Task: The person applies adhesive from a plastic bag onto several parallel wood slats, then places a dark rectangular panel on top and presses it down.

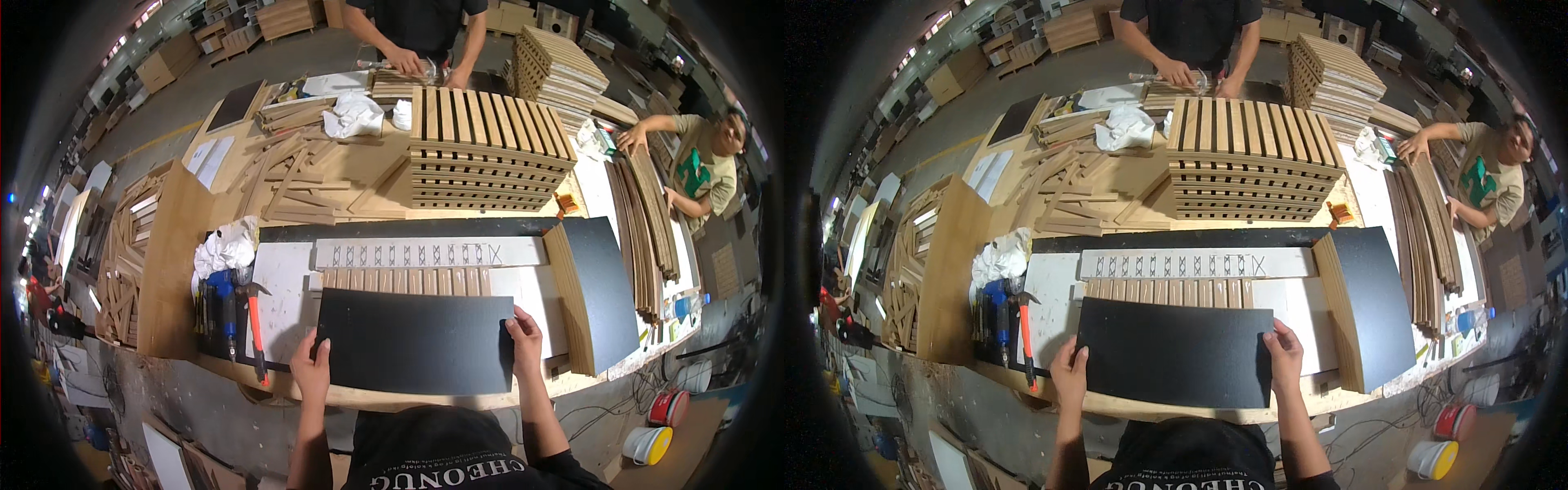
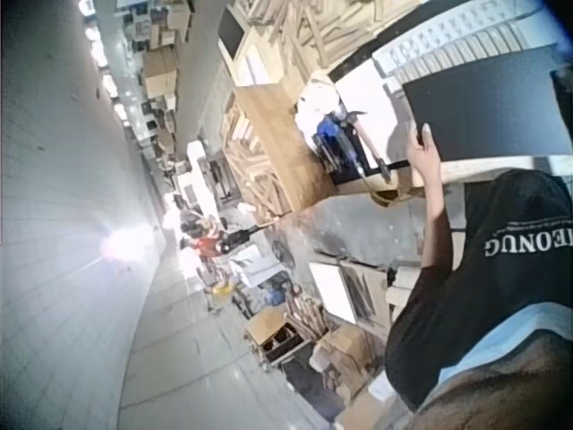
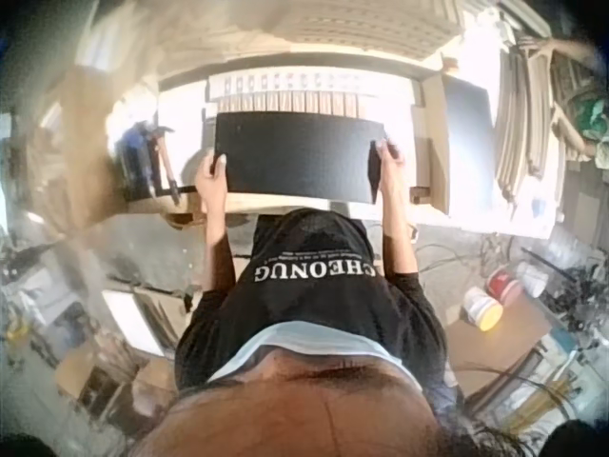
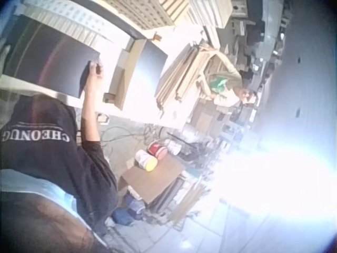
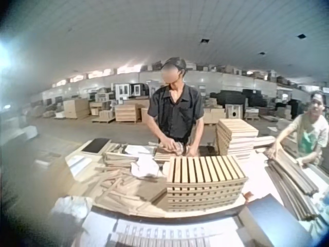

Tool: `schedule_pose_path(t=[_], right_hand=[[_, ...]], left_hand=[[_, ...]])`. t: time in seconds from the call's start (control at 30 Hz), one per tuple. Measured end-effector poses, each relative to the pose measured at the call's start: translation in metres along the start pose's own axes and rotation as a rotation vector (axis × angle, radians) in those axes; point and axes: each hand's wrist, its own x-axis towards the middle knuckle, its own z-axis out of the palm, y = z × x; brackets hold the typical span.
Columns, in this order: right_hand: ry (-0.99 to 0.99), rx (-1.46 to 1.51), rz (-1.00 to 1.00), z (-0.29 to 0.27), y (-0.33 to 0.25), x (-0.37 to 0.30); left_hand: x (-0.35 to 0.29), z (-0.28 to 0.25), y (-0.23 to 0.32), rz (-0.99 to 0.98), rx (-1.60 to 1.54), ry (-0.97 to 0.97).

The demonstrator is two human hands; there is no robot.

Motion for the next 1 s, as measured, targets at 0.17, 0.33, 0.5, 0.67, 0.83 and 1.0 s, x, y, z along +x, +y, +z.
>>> schedule_pose_path(t=[0.17,0.33,0.5,0.67,0.83,1.0], right_hand=[[0.044,0.026,0.027,0.028,-0.001,0.022],[0.067,-0.092,0.065,0.031,0.009,0.038],[0.043,-0.114,0.009,0.027,0.022,0.050],[0.036,-0.154,0.061,0.036,0.023,0.053],[0.049,-0.150,0.073,0.042,0.026,0.055],[0.004,-0.337,0.002,0.040,0.025,0.060]], left_hand=[[0.027,0.026,-0.002,0.076,0.067,0.060],[0.031,0.043,-0.004,0.050,0.247,0.115],[0.034,0.047,0.016,0.018,0.640,0.071],[0.040,0.048,0.011,-0.055,0.696,0.059],[0.047,0.049,0.003,-0.059,0.726,0.069],[0.048,0.044,-0.005,-0.053,0.734,0.022]])
